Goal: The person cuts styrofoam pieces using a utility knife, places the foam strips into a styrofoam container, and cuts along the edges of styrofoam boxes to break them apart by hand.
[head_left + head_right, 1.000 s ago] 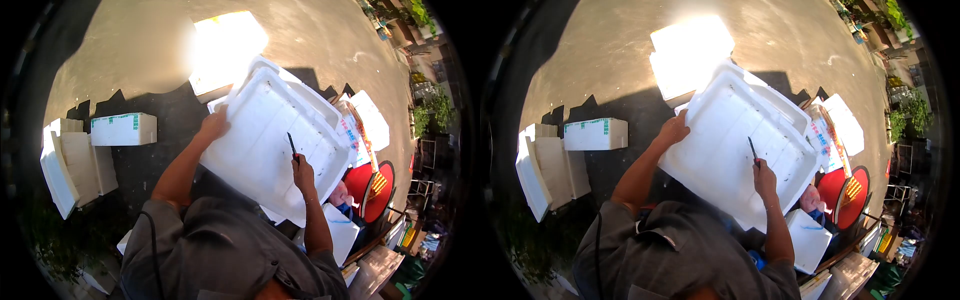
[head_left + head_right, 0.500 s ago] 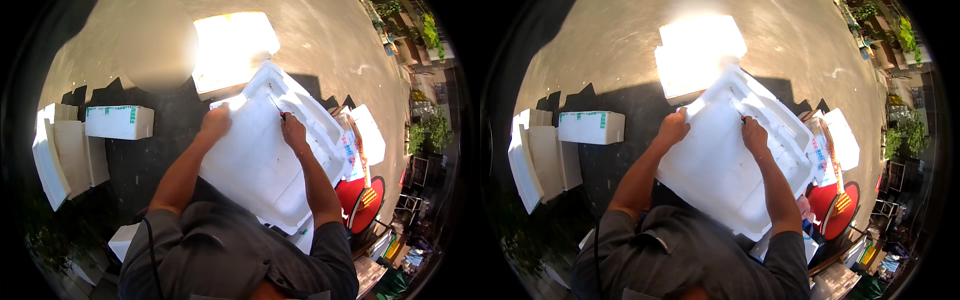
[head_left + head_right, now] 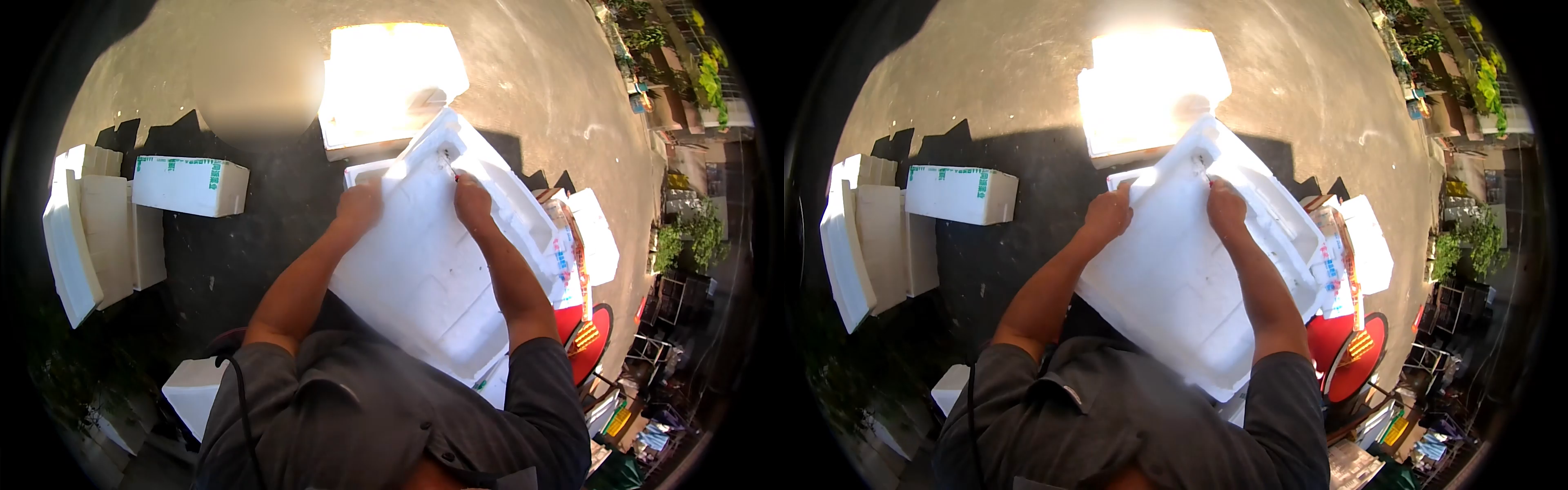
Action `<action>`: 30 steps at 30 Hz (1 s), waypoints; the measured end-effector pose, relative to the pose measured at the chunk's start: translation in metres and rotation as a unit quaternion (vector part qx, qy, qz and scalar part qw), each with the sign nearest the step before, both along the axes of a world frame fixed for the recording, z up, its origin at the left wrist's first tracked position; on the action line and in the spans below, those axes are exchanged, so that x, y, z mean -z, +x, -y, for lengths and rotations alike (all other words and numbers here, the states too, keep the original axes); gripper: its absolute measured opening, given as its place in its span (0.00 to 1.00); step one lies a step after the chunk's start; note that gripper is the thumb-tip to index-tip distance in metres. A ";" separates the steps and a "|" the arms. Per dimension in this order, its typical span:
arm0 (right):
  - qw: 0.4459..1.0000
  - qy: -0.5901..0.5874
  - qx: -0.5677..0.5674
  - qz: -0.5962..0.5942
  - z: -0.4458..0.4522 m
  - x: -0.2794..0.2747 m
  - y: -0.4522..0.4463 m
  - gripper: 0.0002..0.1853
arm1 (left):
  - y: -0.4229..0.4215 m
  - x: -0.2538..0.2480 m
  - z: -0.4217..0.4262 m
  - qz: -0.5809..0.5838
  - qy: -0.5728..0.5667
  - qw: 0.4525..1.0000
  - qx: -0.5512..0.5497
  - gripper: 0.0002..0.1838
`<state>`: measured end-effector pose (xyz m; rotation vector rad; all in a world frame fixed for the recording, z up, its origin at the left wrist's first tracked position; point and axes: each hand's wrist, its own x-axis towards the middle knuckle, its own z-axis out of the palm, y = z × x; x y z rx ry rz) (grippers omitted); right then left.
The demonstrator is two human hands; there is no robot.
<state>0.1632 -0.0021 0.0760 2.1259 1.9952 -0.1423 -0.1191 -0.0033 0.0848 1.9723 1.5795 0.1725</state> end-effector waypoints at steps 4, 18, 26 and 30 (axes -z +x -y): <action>0.998 -0.039 0.031 0.027 0.026 -0.010 0.018 0.07 | 0.002 0.006 0.007 -0.003 0.036 0.999 -0.012 0.14; 0.985 -0.105 0.116 -0.076 0.188 -0.088 0.093 0.16 | 0.013 -0.005 0.011 -0.049 -0.007 0.999 -0.013 0.13; 0.772 0.003 0.291 -0.565 0.050 -0.019 -0.058 0.13 | 0.010 0.011 0.003 -0.047 0.014 0.998 -0.026 0.14; 0.750 0.022 0.332 -0.571 0.004 0.021 -0.080 0.13 | 0.008 0.001 0.003 -0.022 -0.025 0.999 -0.031 0.16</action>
